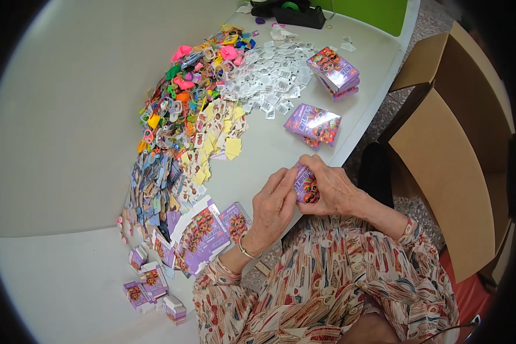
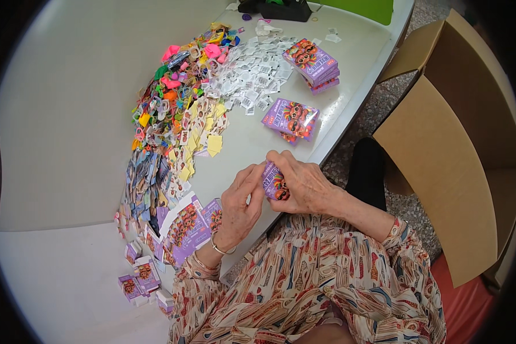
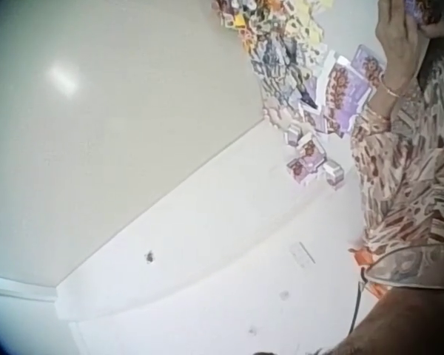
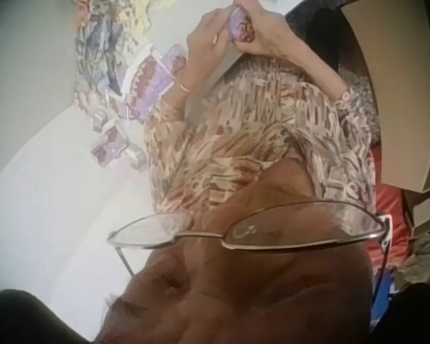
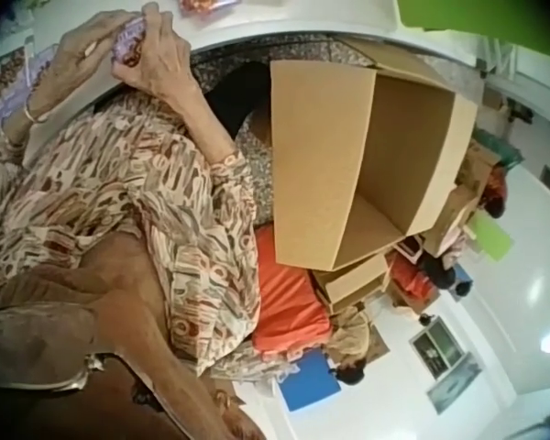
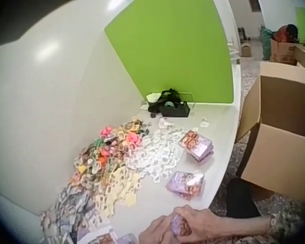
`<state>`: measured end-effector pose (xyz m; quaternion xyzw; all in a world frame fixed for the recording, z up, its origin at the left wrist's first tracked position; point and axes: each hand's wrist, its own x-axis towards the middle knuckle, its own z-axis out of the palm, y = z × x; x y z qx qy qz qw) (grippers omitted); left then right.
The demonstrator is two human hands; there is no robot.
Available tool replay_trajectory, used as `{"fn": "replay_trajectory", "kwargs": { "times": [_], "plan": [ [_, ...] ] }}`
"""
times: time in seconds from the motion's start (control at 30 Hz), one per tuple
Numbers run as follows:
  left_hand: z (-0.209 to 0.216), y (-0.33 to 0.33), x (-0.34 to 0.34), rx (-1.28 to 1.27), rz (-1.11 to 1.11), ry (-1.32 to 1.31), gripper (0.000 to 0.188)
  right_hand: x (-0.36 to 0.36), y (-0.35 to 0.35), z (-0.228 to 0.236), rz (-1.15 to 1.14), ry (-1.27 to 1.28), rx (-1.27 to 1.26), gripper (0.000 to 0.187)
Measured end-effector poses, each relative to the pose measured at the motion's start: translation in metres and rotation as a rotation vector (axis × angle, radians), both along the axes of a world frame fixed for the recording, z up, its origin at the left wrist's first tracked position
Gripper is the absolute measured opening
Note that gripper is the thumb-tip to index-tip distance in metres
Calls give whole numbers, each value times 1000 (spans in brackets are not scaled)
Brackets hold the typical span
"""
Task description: The person is assembling products by putting toy components into small cardboard boxes and then packing those boxes into a larger shipping carton.
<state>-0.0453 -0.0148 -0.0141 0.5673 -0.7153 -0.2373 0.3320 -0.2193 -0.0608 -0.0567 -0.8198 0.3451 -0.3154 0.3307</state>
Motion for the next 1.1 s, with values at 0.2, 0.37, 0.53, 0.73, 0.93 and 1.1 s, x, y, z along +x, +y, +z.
{"fn": "replay_trajectory", "kwargs": {
  "times": [0.2, 0.37, 0.53, 0.73, 0.93, 1.1],
  "plan": [
    [18, -2, 37, 81, 201, 220, 50, -8, -33, 28, -331, 94, -195, 89],
    [27, 43, 116, 122, 4, -555, 84, -7, -69, 26, -379, 314, -305, 87],
    [-2, 83, 125, 313, -15, -868, 105, 3, -88, 12, -362, 429, -148, 88],
    [-10, 65, 118, 364, 62, -642, 101, 2, -85, 12, -369, 403, -283, 93],
    [18, 31, 89, 142, 47, -290, 99, -12, -65, 25, -436, 213, -614, 84],
    [22, 14, 45, -131, 1, -372, 104, 8, -12, 47, -35, -67, 244, 62]
  ]
}}
